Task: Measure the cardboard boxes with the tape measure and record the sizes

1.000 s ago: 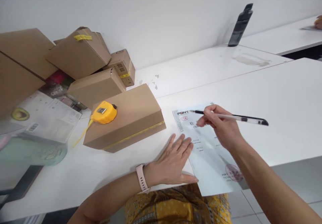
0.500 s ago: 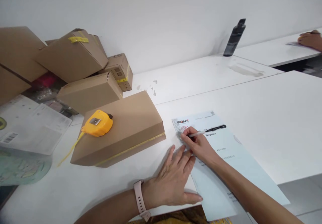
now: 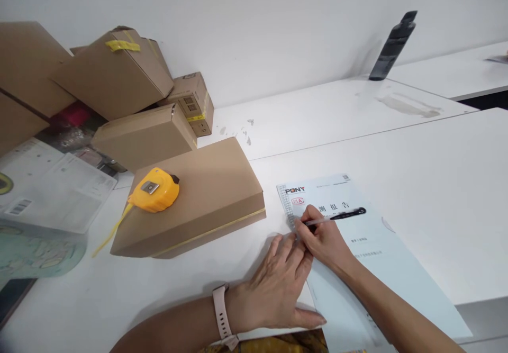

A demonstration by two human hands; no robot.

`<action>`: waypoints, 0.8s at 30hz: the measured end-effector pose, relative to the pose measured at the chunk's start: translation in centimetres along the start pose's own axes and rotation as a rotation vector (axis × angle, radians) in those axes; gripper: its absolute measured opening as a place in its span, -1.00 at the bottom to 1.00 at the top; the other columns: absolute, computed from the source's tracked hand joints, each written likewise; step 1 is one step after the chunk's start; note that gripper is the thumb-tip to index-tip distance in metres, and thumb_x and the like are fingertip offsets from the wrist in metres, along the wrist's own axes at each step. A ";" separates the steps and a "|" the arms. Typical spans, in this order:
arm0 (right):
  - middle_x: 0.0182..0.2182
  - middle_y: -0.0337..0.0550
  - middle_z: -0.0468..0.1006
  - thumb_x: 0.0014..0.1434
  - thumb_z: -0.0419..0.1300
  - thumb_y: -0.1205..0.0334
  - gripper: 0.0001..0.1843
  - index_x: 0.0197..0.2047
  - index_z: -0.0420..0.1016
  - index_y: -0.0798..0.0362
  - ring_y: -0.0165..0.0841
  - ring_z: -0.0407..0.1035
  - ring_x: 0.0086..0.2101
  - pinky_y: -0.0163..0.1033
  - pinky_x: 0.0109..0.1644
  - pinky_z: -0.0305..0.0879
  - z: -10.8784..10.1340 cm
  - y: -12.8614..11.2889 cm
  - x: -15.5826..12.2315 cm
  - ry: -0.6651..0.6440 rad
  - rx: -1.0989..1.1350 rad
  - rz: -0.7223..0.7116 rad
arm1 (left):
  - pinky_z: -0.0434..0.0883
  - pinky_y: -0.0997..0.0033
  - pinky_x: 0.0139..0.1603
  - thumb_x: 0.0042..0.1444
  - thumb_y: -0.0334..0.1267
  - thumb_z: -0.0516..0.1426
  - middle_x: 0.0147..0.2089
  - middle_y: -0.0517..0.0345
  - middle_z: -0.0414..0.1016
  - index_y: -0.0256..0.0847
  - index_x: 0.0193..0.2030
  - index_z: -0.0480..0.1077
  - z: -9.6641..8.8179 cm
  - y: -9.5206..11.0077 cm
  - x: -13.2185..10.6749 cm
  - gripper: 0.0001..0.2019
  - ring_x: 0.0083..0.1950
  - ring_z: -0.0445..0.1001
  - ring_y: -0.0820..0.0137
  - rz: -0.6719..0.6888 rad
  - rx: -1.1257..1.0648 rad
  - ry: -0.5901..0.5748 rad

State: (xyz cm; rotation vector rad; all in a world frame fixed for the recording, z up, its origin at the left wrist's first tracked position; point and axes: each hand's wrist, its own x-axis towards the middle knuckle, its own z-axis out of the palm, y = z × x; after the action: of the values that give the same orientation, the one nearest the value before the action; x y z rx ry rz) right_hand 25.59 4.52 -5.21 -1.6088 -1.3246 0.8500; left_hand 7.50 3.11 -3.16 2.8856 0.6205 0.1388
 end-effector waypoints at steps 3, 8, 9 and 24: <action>-0.59 -0.35 0.22 0.24 0.19 0.00 -0.67 -0.45 0.21 -0.06 -0.41 0.11 -0.57 -0.27 -0.52 0.10 0.0 -0.2 0.0 0.003 -0.015 -0.002 | -0.09 -0.08 0.47 0.24 0.40 -0.12 0.43 -0.32 0.17 -0.55 0.44 0.01 0.5 0.1 0.0 -0.02 0.47 0.02 -0.12 0.005 0.032 0.029; -0.58 -0.33 0.26 0.23 0.21 0.02 -0.68 -0.46 0.24 -0.05 -0.39 0.15 -0.54 -0.26 -0.49 0.13 0.1 -0.1 -0.1 0.021 -0.047 -0.038 | -0.09 -0.10 0.47 0.24 0.39 -0.11 0.42 -0.30 0.18 -0.54 0.42 0.04 0.7 0.0 0.0 -0.03 0.47 -0.01 -0.12 0.008 0.027 0.041; -0.58 -0.33 0.26 0.23 0.21 0.02 -0.68 -0.46 0.24 -0.05 -0.39 0.16 -0.54 -0.26 -0.48 0.14 0.1 -0.1 -0.1 0.023 -0.058 -0.046 | -0.08 -0.10 0.47 0.24 0.39 -0.10 0.43 -0.30 0.17 -0.54 0.43 0.04 0.7 0.0 0.0 -0.03 0.48 -0.02 -0.12 0.007 0.015 0.039; -0.56 -0.31 0.30 0.25 0.15 0.02 -0.71 -0.44 0.24 -0.07 -0.36 0.19 -0.51 -0.22 -0.43 0.18 0.2 0.1 0.1 -0.005 -0.110 -0.041 | -0.09 -0.09 0.48 0.26 0.38 -0.14 0.46 -0.27 0.12 -0.52 0.44 0.01 0.2 0.1 -0.3 -0.05 0.52 -0.11 -0.07 -0.007 0.006 0.032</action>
State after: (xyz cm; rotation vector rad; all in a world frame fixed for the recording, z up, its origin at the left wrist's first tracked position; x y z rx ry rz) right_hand 25.50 4.59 -5.40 -1.6591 -1.4242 0.7686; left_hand 7.31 2.92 -3.31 2.8919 0.6373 0.1833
